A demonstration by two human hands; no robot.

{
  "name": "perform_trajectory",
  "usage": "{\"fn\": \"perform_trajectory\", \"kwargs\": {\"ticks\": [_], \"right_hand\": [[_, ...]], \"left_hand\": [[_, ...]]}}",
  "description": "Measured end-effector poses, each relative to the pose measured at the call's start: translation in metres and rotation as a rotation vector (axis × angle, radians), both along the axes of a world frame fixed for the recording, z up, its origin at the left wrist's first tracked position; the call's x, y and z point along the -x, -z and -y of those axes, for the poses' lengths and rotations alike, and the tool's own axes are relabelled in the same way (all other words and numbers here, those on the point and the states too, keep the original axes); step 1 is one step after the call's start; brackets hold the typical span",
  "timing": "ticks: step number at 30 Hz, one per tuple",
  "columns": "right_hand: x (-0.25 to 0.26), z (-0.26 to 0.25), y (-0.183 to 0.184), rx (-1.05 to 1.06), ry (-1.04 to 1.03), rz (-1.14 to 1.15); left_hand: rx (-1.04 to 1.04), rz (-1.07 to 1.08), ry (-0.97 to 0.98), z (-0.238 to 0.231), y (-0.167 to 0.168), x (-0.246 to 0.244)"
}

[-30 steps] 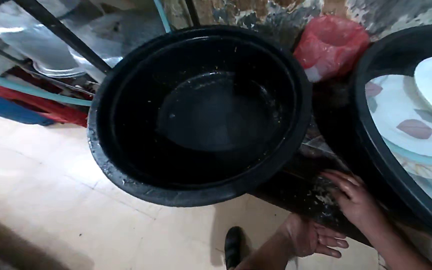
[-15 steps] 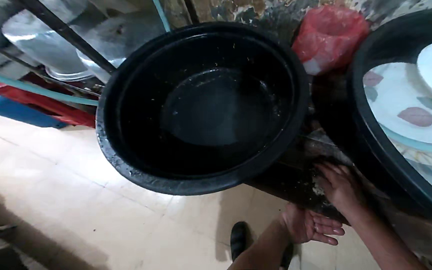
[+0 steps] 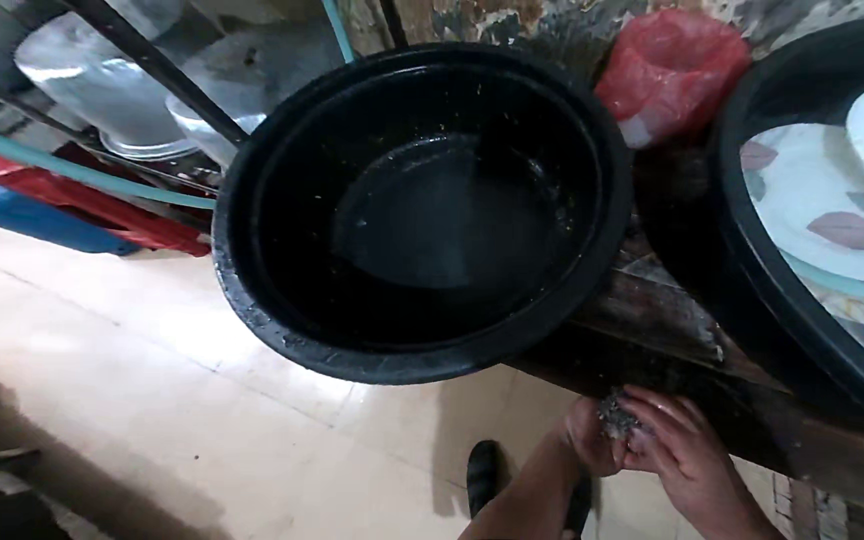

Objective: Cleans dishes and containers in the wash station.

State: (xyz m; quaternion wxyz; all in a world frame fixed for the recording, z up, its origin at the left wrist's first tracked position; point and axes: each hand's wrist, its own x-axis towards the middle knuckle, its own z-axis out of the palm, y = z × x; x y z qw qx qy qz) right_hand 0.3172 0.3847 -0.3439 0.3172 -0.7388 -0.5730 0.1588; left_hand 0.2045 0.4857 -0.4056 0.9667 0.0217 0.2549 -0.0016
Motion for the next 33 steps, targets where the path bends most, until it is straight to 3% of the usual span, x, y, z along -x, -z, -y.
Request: {"fn": "perform_trajectory", "kwargs": {"ticks": [3,6,8,10,15,18,21,25,29,33], "right_hand": [[-0.034,-0.011,-0.016,0.013,0.153,0.137],[-0.070,-0.018,0.002,0.137,0.335,0.371],[-0.068,-0.030,0.019,0.195,0.441,0.388],[-0.057,-0.053,0.016,0.202,0.500,0.236],[-0.020,-0.079,-0.013,0.212,0.174,-0.116],[-0.041,-0.077,-0.011,0.008,0.144,0.035],[-0.082,-0.083,-0.003,0.187,0.192,0.273],[-0.053,-0.105,0.001,0.290,0.238,0.260],[-0.011,-0.115,-0.015,0.409,-0.062,0.159],[-0.009,-0.071,-0.002,0.306,-0.330,0.164]], "left_hand": [[0.023,-0.089,0.114,-0.003,0.001,-0.002],[0.023,-0.056,0.160,0.000,0.010,-0.005],[0.024,-0.064,0.149,-0.001,0.009,-0.007],[0.013,-0.065,0.126,-0.003,0.009,-0.007],[-0.004,-0.034,0.082,-0.009,0.004,0.001],[-0.018,-0.009,0.135,-0.012,0.009,0.005],[-0.033,-0.026,0.158,-0.011,0.008,0.006],[0.008,-0.015,0.158,-0.006,0.007,0.000],[0.009,-0.067,0.083,-0.007,-0.003,0.000],[-0.015,0.036,-0.018,-0.005,0.008,0.007]]}}
